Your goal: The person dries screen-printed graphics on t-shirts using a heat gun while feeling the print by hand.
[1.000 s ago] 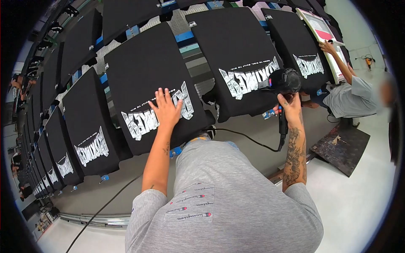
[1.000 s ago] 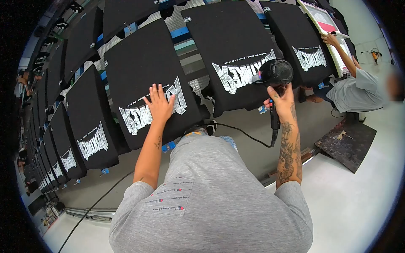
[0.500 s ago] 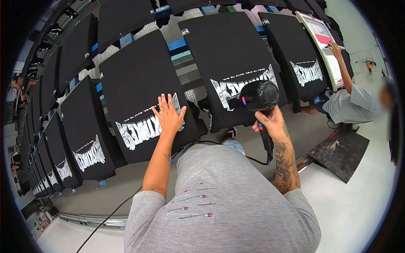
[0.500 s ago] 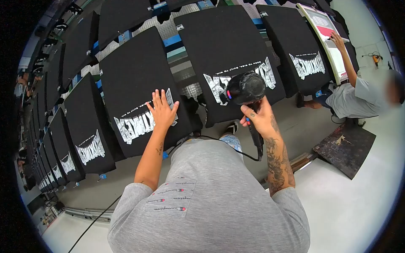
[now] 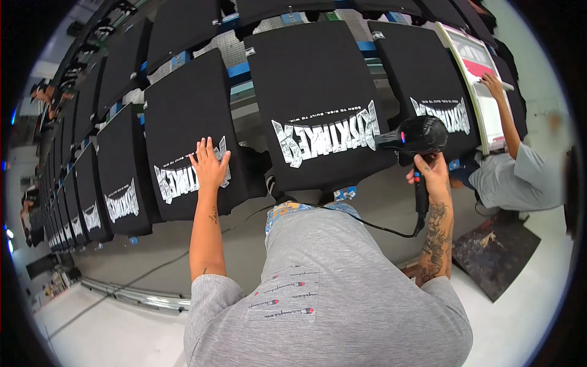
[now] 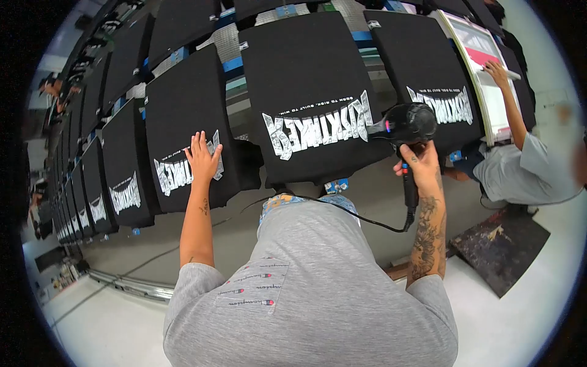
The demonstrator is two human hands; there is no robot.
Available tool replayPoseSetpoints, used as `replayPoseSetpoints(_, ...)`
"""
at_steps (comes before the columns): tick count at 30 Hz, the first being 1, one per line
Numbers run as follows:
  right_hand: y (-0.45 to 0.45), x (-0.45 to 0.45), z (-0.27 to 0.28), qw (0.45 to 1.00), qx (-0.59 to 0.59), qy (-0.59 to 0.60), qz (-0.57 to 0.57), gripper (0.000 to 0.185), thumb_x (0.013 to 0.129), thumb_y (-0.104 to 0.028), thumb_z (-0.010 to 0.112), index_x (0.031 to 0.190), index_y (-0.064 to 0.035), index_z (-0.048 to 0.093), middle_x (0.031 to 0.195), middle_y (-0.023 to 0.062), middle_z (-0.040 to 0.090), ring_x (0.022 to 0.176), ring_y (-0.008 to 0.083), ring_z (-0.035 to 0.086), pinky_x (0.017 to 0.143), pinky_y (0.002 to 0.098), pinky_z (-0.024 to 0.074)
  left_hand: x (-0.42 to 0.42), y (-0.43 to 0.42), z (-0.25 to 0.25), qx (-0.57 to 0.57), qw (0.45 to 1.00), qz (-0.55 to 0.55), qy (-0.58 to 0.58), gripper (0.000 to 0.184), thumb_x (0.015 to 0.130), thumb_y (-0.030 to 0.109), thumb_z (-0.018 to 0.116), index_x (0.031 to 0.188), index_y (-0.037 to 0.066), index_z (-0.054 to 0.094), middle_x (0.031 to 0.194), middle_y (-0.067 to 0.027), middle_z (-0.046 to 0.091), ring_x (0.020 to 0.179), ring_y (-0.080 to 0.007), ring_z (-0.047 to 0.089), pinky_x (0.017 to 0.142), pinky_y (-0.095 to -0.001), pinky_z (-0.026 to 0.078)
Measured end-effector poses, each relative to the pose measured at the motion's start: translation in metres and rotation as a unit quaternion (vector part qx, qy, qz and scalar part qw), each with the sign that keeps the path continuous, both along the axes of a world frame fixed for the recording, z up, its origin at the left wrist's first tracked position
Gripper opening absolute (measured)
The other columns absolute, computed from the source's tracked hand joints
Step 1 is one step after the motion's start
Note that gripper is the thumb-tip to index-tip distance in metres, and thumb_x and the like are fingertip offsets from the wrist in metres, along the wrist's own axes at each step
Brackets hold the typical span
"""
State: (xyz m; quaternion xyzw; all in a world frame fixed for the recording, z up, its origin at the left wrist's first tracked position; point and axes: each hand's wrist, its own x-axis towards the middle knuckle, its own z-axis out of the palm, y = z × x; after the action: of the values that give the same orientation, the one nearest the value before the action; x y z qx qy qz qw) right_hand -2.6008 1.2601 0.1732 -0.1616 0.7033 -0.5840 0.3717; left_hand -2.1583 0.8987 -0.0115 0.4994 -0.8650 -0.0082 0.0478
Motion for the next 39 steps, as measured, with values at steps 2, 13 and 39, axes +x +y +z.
replayPoseSetpoints(2, -0.005, -0.026, -0.005, 1.000, -0.007, 0.023, 0.012, 0.037, 0.097, -0.017, 0.069, 0.124, -0.0020, 0.049, 0.103, 0.0096, 0.060, 0.061, 0.0157, 0.065, 0.051, 0.0271, 0.0542, 0.000, -0.001, 0.002, -0.007, 0.999, 0.031, 0.006, 0.076, 0.097, 0.053, 0.055, 0.154, 0.007, 0.036, 0.160, -0.0162, 0.035, 0.151, -0.0333, 0.028, 0.119, -0.0643, 0.016)
replayPoseSetpoints(13, -0.105, -0.033, 0.000, 0.997, 0.020, 0.037, 0.062, 0.044, 0.095, -0.016, 0.071, 0.131, -0.0028, 0.048, 0.111, 0.0125, 0.060, 0.062, 0.0169, 0.066, 0.053, 0.0280, 0.0555, -0.037, -0.047, -0.023, 0.014, 0.996, 0.088, -0.001, 0.079, 0.100, 0.060, 0.045, 0.157, 0.007, 0.031, 0.165, -0.0154, 0.024, 0.155, -0.0319, 0.016, 0.120, -0.0659, 0.011)
replayPoseSetpoints(39, -0.144, 0.113, 0.004, 0.949, 0.048, -0.085, 0.301, 0.052, 0.095, -0.015, 0.070, 0.136, 0.0016, 0.041, 0.115, 0.0152, 0.057, 0.066, 0.0158, 0.066, 0.056, 0.0271, 0.0564, -0.036, 0.022, 0.024, 0.523, 0.350, 0.122, 0.768, 0.086, 0.100, 0.068, 0.036, 0.150, -0.002, 0.039, 0.148, -0.0231, 0.050, 0.137, -0.0373, 0.050, 0.113, -0.0489, 0.041)
